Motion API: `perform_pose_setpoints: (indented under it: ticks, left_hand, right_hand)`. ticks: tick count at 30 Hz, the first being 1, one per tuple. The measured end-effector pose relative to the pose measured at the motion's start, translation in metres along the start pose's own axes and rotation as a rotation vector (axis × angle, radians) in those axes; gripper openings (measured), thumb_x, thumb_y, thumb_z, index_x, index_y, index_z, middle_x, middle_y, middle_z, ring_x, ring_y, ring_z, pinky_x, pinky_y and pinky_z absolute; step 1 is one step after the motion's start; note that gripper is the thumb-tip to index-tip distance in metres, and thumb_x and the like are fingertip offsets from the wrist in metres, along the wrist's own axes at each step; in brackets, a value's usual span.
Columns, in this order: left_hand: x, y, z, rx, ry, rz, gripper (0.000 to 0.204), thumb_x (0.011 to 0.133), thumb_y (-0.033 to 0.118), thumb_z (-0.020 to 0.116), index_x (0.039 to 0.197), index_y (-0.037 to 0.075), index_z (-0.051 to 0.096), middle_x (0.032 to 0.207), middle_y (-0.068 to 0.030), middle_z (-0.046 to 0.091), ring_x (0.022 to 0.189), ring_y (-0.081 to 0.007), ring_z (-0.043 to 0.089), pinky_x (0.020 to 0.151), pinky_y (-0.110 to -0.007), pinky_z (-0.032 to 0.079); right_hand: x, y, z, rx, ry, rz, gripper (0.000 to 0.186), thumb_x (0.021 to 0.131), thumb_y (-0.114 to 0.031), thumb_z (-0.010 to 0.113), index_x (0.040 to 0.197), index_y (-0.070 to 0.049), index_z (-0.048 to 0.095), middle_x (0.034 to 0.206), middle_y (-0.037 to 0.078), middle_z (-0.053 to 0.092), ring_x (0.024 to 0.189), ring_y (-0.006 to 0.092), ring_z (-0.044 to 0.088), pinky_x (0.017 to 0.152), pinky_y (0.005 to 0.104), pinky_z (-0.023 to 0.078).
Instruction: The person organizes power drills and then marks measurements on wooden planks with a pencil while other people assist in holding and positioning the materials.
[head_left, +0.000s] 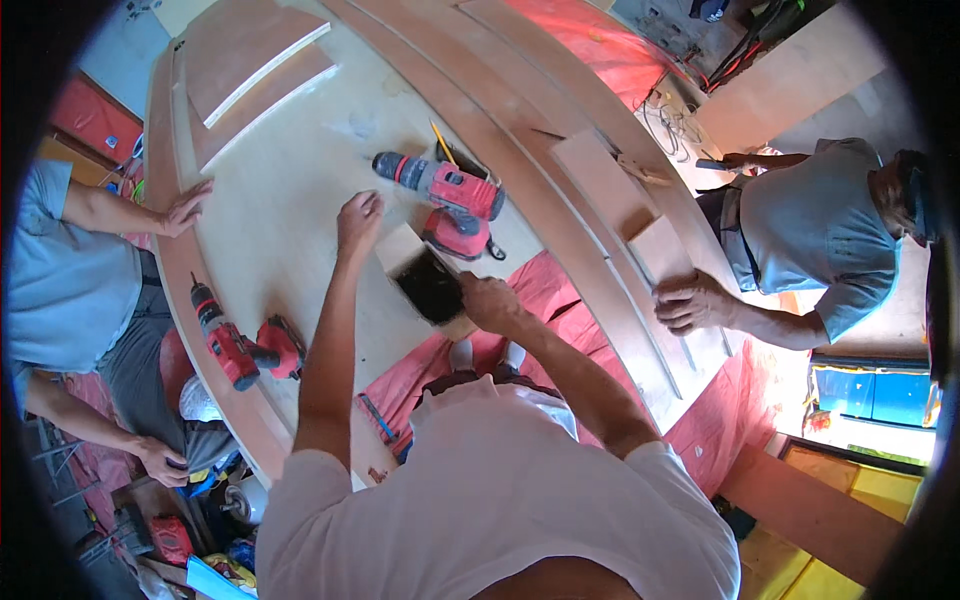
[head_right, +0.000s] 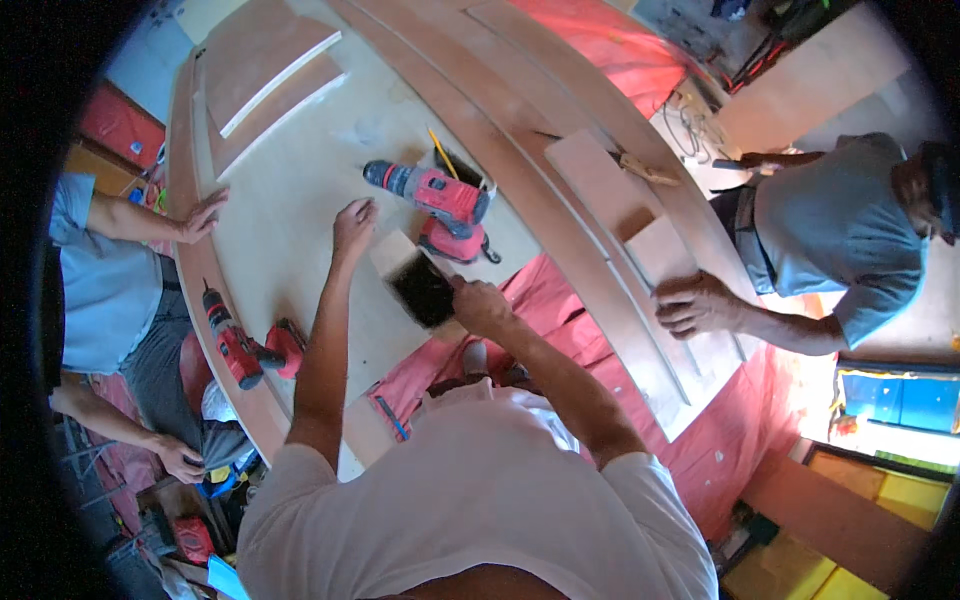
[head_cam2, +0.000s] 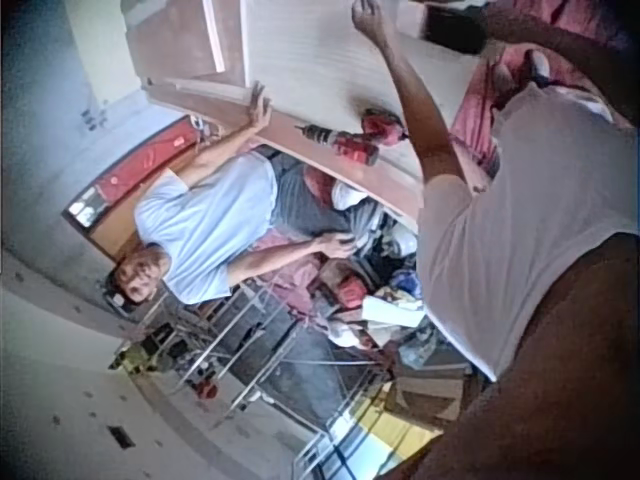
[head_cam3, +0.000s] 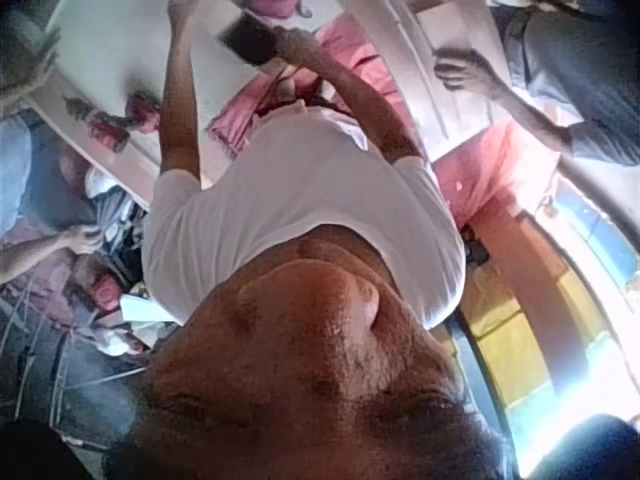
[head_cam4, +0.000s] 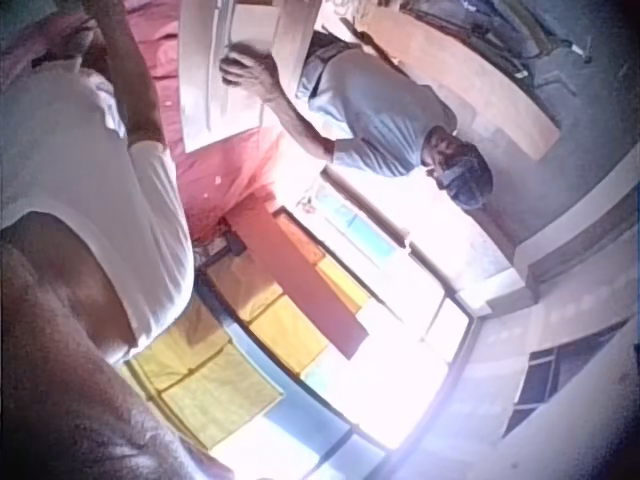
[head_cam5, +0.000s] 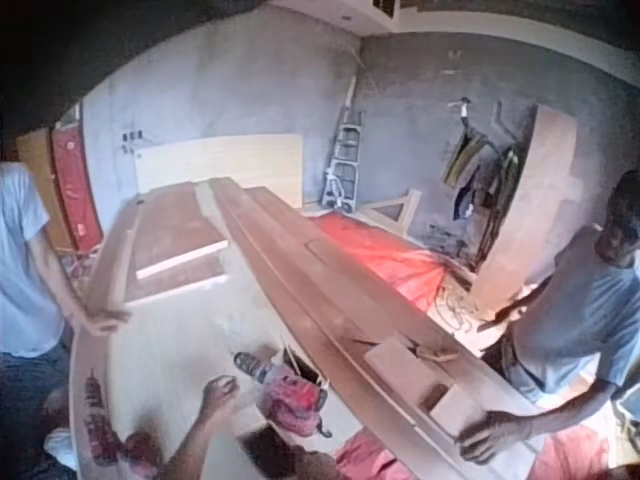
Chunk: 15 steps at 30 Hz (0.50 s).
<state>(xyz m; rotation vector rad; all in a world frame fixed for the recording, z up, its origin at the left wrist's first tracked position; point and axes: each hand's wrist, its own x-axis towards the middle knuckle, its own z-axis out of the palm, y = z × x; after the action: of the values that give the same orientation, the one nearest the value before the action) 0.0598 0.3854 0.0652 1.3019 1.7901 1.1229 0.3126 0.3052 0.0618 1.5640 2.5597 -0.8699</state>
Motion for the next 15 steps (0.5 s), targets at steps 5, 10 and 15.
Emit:
perform_pose_setpoints:
  ticks: [5, 10, 15]
  left_hand:
    - [0.087, -0.032, 0.041, 0.209, -0.198, 0.345, 0.036, 0.084, 0.034, 0.059, 0.091, -0.001, 0.062, 0.088, -0.0189, 0.065, 0.084, -0.0316, 0.064, 0.074, -0.038, 0.049]
    - [0.104, -0.018, 0.097, 0.318, -0.112, 0.300, 0.043, 0.079, 0.048, 0.059, 0.081, 0.005, 0.062, 0.079, -0.0206, 0.063, 0.079, -0.0371, 0.062, 0.070, -0.045, 0.049]
    - [0.116, -0.036, 0.084, 0.532, -0.093, 0.208, 0.036, 0.077, 0.044, 0.059, 0.079, 0.008, 0.064, 0.079, -0.0169, 0.064, 0.077, -0.0361, 0.063, 0.069, -0.044, 0.049]
  right_hand:
    - [-0.030, 0.005, -0.027, 0.175, 0.011, -0.177, 0.025, 0.085, -0.013, 0.046, 0.107, -0.001, 0.046, 0.075, 0.023, 0.061, 0.071, 0.0410, 0.061, 0.062, 0.0507, 0.048]
    - [-0.042, 0.030, -0.041, 0.258, 0.144, -0.275, 0.028, 0.087, -0.012, 0.045, 0.112, -0.001, 0.047, 0.075, 0.022, 0.060, 0.071, 0.0395, 0.060, 0.062, 0.0490, 0.048]
    - [-0.045, 0.060, -0.027, 0.158, 0.132, -0.237, 0.029, 0.087, -0.011, 0.044, 0.114, -0.001, 0.049, 0.078, 0.021, 0.061, 0.071, 0.0377, 0.061, 0.063, 0.0472, 0.048]
